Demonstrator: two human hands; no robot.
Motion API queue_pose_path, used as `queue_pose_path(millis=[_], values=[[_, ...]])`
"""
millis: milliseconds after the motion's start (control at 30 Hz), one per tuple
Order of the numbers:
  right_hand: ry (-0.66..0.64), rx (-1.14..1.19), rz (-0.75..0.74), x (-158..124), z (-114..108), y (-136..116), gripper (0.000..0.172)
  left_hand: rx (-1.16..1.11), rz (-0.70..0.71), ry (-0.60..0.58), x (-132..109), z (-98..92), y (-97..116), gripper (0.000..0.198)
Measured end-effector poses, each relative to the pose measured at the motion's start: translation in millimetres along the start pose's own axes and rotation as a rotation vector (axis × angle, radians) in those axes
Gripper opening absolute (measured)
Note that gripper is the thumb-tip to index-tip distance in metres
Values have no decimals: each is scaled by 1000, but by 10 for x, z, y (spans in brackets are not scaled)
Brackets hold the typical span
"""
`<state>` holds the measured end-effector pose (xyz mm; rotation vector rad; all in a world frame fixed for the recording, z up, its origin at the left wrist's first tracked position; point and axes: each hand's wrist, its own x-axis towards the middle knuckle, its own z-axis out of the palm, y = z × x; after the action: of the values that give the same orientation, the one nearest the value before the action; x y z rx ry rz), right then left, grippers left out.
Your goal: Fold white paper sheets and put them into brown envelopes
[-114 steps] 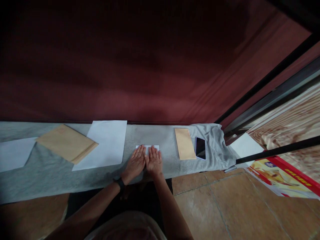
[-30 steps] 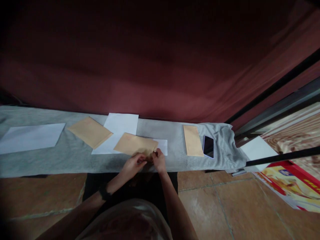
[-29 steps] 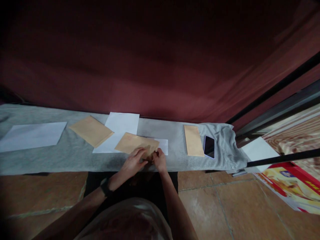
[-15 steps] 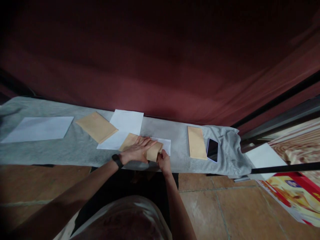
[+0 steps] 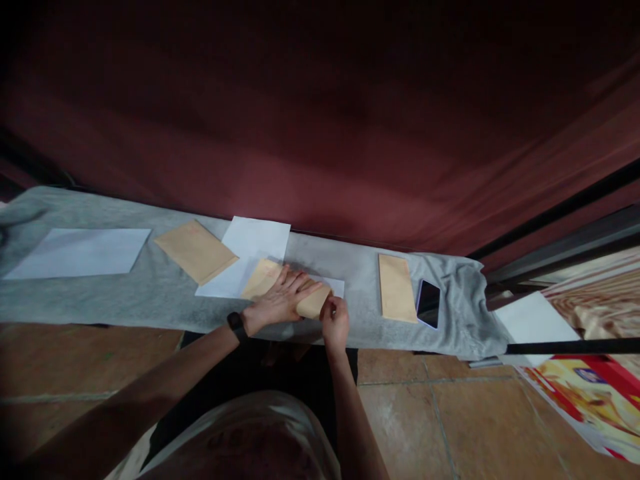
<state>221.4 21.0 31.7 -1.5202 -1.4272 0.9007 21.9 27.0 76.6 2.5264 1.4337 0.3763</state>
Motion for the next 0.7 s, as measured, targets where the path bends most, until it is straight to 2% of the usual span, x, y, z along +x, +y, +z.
queue_pose_path(millis=[67, 167, 233, 300, 400, 533, 700], values=[[-92, 170, 72, 40, -15, -29, 28, -6, 6, 5, 7, 16, 19, 99], [-296, 431, 235, 101, -33, -95, 36, -19, 12, 4, 17, 34, 45, 99], [-408, 515, 298, 135, -59, -134, 41, -34, 12, 5, 23, 36, 60, 98], [-464, 563, 326, 158, -101, -150, 44, -36, 19, 5, 26, 29, 78, 96], [-501, 599, 343, 161, -167, -124, 45, -11, 40, -2, 32, 13, 124, 96], [-458, 506, 360, 120, -181, -76, 40, 16, 79, -18, 45, 11, 188, 97], [-436, 493, 344, 70, -200, -79, 40, -15, 129, -58, 23, 36, 84, 100]])
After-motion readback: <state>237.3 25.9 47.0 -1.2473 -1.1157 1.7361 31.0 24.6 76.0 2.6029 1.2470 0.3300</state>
